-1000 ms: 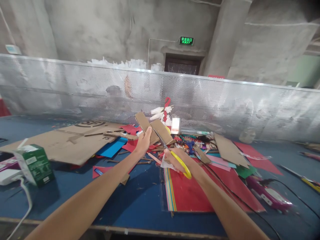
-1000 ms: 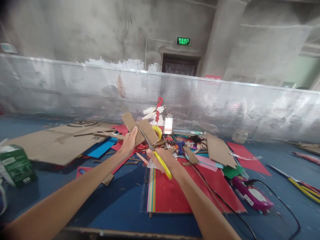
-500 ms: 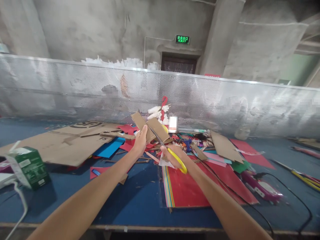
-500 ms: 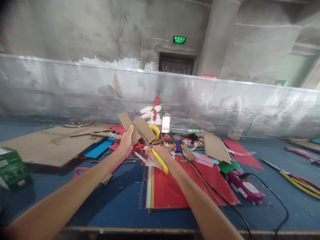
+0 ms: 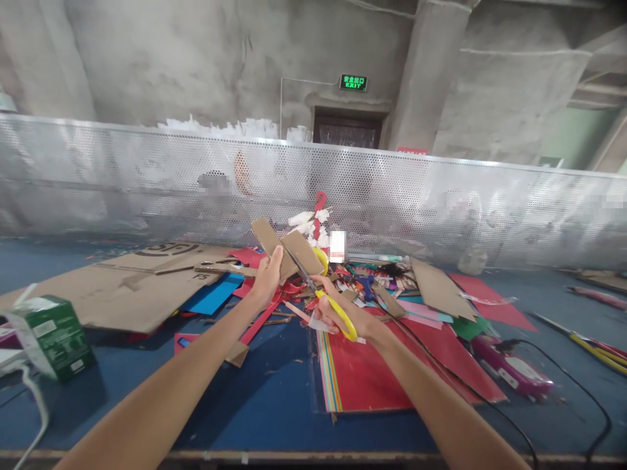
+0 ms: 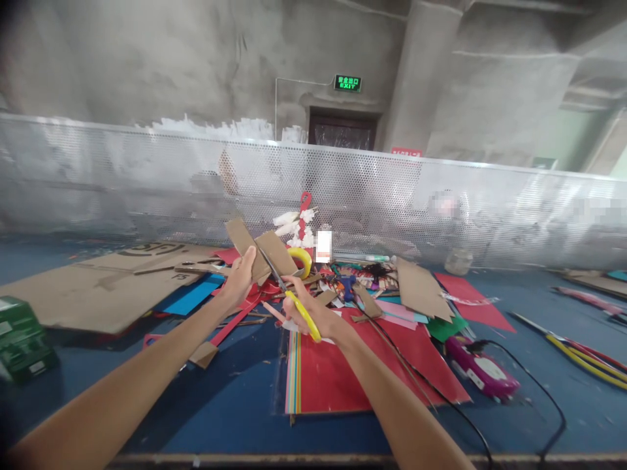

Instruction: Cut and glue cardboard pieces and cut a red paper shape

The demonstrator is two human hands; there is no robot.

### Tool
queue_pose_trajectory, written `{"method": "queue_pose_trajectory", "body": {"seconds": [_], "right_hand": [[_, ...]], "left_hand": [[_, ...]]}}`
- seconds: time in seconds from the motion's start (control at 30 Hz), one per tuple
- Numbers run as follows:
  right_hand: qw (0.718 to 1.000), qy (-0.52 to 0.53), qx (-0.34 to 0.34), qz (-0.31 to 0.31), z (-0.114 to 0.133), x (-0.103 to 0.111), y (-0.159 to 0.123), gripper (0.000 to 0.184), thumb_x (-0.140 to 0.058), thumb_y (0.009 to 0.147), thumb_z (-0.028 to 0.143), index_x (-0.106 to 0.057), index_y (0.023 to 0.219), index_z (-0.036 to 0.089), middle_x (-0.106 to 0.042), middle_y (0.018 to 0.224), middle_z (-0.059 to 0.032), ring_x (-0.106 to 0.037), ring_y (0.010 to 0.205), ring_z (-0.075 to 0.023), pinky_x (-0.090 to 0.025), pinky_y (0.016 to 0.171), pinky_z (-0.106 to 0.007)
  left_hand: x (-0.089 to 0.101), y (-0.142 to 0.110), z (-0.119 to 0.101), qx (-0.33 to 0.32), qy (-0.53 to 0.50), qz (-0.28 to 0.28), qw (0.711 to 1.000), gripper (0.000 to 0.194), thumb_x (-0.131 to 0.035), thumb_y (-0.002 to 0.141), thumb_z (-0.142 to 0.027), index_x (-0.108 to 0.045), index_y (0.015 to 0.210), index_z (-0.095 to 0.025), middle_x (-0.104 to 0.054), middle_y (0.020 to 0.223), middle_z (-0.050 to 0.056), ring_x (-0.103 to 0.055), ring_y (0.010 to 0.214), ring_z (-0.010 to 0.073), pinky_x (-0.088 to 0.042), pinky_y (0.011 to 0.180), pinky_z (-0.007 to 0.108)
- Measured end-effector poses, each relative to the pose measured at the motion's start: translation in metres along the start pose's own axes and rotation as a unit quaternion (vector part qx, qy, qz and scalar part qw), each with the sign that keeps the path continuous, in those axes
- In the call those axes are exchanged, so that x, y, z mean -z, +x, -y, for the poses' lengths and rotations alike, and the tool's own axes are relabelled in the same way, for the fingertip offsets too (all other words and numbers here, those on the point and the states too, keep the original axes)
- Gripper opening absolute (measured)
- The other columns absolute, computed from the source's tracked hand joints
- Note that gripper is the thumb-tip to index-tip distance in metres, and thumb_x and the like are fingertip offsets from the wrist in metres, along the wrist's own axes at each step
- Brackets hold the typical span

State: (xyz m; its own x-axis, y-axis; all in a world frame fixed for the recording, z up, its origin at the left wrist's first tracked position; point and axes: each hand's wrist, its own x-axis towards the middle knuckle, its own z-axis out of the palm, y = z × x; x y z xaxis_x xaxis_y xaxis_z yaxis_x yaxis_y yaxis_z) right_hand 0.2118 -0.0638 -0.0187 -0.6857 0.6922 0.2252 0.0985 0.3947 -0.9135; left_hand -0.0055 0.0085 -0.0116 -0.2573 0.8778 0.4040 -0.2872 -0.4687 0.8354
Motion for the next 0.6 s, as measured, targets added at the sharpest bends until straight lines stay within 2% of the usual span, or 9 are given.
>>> {"method": "queue_pose_trajectory", "body": {"seconds": [0.13,0.23,0.43,0.6], "right_hand": [[0.996,0.088,-0.025,0.025,0.001,0.000,-0.001,0.078,-0.048,0.088,0.084,-0.034,0.145,0.032,-0.053,0.085,0.0023,-0.036,0.052,-0.0073,-0.037,0.047,-0.021],[0.995,0.094,-0.019,0.027,0.000,0.002,-0.002,0.079,-0.044,0.089,0.085,-0.035,0.144,0.029,-0.056,0.084,0.0013,-0.037,0.052,-0.0077,-0.037,0.048,-0.022],[0.998,-0.055,0.009,-0.021,-0.008,0.000,0.004,0.079,-0.042,0.096,0.076,-0.021,0.152,0.024,-0.057,0.082,0.0005,-0.041,0.052,-0.0102,-0.038,0.046,-0.024],[0.986,-0.134,0.034,-0.094,-0.012,-0.009,0.008,0.066,-0.043,0.099,0.071,-0.033,0.144,0.023,-0.058,0.075,0.0007,-0.051,0.055,-0.0142,-0.041,0.050,-0.026]], "left_hand": [[-0.001,-0.005,-0.004,-0.013,0.045,0.006,0.999,0.056,-0.070,0.080,-0.067,-0.076,0.093,-0.013,-0.080,0.086,0.010,-0.076,0.083,0.0271,-0.060,0.075,0.033],[-0.002,-0.008,-0.005,-0.009,0.048,0.012,0.999,0.055,-0.070,0.081,-0.065,-0.077,0.096,-0.012,-0.080,0.093,0.012,-0.076,0.089,0.0290,-0.060,0.081,0.036],[-0.004,-0.012,-0.007,-0.003,0.084,0.011,0.996,0.061,-0.068,0.081,-0.069,-0.077,0.102,-0.012,-0.080,0.105,0.014,-0.074,0.101,0.0323,-0.058,0.090,0.039],[-0.006,-0.014,-0.011,-0.013,0.087,0.010,0.996,0.061,-0.067,0.082,-0.068,-0.077,0.103,-0.012,-0.080,0.106,0.014,-0.074,0.104,0.0327,-0.058,0.092,0.039]]}}
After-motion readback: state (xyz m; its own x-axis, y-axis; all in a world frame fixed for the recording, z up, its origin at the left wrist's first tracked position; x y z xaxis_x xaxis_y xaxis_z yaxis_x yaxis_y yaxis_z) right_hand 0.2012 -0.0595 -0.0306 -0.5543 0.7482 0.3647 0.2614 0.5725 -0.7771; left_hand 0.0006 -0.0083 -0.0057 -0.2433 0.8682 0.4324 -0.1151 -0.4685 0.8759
